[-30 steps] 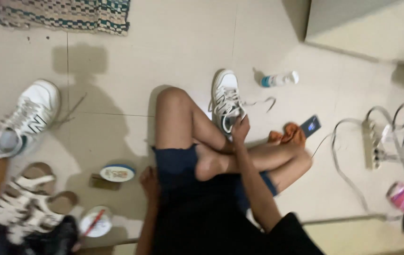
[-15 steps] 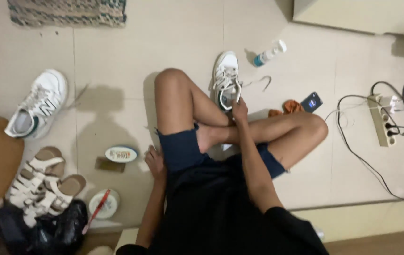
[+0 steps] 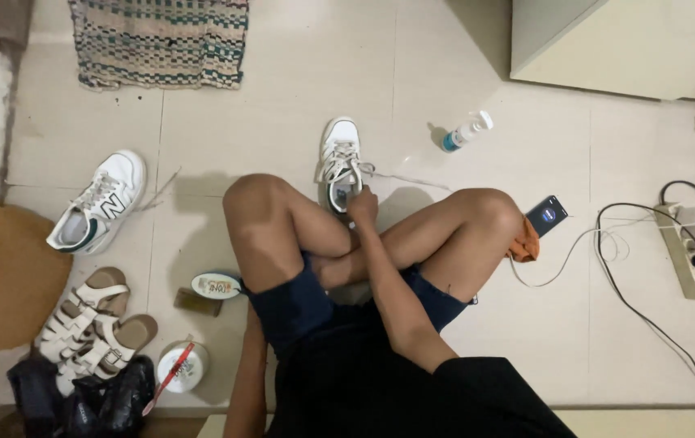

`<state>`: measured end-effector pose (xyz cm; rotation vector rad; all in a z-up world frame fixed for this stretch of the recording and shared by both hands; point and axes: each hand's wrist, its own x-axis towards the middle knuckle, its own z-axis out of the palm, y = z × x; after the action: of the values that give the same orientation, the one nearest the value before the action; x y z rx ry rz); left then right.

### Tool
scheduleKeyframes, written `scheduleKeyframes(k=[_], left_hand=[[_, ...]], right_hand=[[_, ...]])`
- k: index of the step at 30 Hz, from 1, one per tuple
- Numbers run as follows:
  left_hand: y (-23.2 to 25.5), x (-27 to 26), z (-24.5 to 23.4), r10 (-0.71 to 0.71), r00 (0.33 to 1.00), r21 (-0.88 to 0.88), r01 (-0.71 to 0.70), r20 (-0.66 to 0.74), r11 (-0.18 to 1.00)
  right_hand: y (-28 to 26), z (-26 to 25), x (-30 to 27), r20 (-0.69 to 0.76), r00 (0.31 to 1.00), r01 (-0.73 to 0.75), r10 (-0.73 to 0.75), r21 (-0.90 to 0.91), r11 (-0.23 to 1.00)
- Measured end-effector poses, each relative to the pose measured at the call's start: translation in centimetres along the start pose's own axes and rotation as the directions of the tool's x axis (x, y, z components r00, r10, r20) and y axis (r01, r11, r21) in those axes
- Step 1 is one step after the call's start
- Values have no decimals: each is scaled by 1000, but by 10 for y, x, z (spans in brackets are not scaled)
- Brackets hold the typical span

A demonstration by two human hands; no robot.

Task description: A person sitting on the floor threads laces through the eyelets of a white sneaker.

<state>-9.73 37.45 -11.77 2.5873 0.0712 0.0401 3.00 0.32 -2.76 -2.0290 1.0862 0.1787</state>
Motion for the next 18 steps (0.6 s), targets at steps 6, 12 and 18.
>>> scheduleKeyframes(k=[6,12,18], left_hand=[[-23,14,20,-255,967,-12,255,11,967],[126,66,-42,-281,874,-536,28,-396,844],[322,159,-40,707,664,-52,-736,-244,674]], right_hand=[[6,-20,-11,118,993,-15,6,73,997],[18,-44,-22,-38,973,230,-227,71,971],[9,-64,-27,-55,969,243,-240,40,969]])
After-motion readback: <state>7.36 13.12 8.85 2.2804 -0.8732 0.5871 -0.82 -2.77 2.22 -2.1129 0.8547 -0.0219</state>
